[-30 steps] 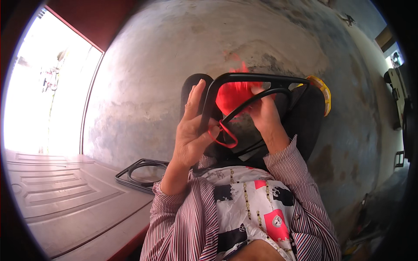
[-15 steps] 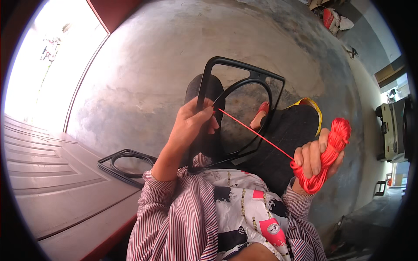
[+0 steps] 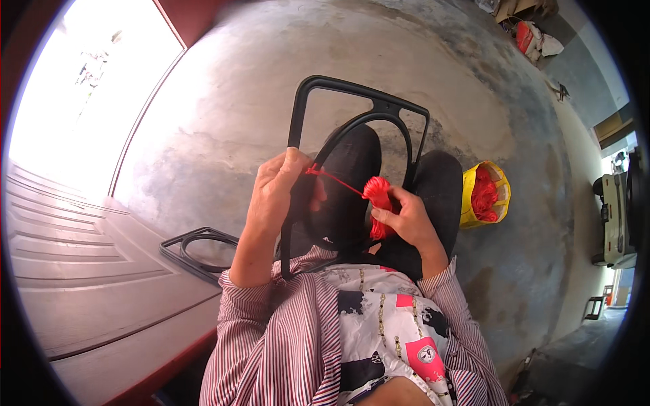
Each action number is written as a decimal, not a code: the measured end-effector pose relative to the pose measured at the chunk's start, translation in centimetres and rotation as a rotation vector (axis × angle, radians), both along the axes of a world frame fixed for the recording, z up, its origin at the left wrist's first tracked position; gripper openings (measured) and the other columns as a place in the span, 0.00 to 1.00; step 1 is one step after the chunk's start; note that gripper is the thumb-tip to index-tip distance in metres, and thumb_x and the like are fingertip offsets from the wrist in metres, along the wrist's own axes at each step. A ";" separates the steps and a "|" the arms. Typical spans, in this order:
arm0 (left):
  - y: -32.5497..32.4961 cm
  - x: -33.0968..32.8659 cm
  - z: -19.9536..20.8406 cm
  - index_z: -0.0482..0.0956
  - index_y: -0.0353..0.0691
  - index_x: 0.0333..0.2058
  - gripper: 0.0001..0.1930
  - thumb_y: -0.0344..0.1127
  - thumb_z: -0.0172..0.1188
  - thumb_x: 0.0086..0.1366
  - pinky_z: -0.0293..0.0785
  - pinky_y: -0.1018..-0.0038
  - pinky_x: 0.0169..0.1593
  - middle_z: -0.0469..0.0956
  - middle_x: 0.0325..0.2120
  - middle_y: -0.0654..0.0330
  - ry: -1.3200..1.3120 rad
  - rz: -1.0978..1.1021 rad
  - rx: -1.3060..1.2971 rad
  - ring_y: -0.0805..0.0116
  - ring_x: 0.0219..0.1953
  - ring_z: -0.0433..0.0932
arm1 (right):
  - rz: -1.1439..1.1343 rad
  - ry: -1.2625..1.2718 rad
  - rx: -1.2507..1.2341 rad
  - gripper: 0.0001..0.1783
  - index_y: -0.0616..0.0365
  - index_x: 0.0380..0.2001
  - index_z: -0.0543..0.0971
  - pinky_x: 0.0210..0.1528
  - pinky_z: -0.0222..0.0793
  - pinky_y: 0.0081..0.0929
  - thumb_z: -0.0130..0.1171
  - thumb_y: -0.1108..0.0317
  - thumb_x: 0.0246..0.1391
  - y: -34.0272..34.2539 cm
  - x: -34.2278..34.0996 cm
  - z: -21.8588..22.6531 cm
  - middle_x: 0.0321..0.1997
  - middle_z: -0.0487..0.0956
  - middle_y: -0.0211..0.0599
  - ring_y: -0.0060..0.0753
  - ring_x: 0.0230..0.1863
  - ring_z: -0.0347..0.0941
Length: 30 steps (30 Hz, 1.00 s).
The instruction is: Wrap red plastic cord around a frame for furniture or a mirror.
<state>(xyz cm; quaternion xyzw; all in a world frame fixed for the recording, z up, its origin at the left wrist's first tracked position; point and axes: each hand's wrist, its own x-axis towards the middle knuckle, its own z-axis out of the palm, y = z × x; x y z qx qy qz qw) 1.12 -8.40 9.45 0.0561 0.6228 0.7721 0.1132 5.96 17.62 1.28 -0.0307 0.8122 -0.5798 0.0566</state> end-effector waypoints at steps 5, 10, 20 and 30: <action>-0.5 1.3 0.0 0.76 0.32 0.32 0.25 0.52 0.48 0.72 0.69 0.77 0.24 0.78 0.19 0.55 0.008 0.036 -0.040 0.71 0.18 0.74 | 0.065 0.164 0.286 0.25 0.66 0.47 0.77 0.48 0.70 0.25 0.71 0.64 0.47 -1.5 -3.1 1.7 0.38 0.79 0.37 0.30 0.42 0.76; -0.5 1.9 0.1 0.76 0.32 0.32 0.25 0.53 0.48 0.72 0.69 0.79 0.23 0.78 0.19 0.56 0.014 0.076 -0.027 0.73 0.18 0.74 | -0.082 0.414 0.203 0.13 0.62 0.39 0.80 0.42 0.74 0.27 0.67 0.71 0.50 -4.4 -4.0 4.9 0.38 0.79 0.40 0.35 0.38 0.78; -0.6 2.2 0.2 0.76 0.33 0.32 0.25 0.53 0.48 0.73 0.68 0.80 0.23 0.78 0.20 0.58 0.038 0.089 -0.020 0.75 0.19 0.73 | 0.202 0.815 0.222 0.13 0.59 0.34 0.80 0.31 0.75 0.25 0.66 0.80 0.42 -8.8 -5.2 9.9 0.30 0.79 0.35 0.33 0.30 0.79; -0.3 2.3 0.3 0.76 0.31 0.32 0.27 0.53 0.44 0.75 0.70 0.80 0.22 0.77 0.19 0.57 0.083 0.099 -0.044 0.73 0.18 0.74 | 0.264 1.006 0.431 0.09 0.56 0.27 0.75 0.25 0.71 0.29 0.63 0.77 0.41 -9.3 -5.6 10.2 0.24 0.73 0.32 0.35 0.24 0.74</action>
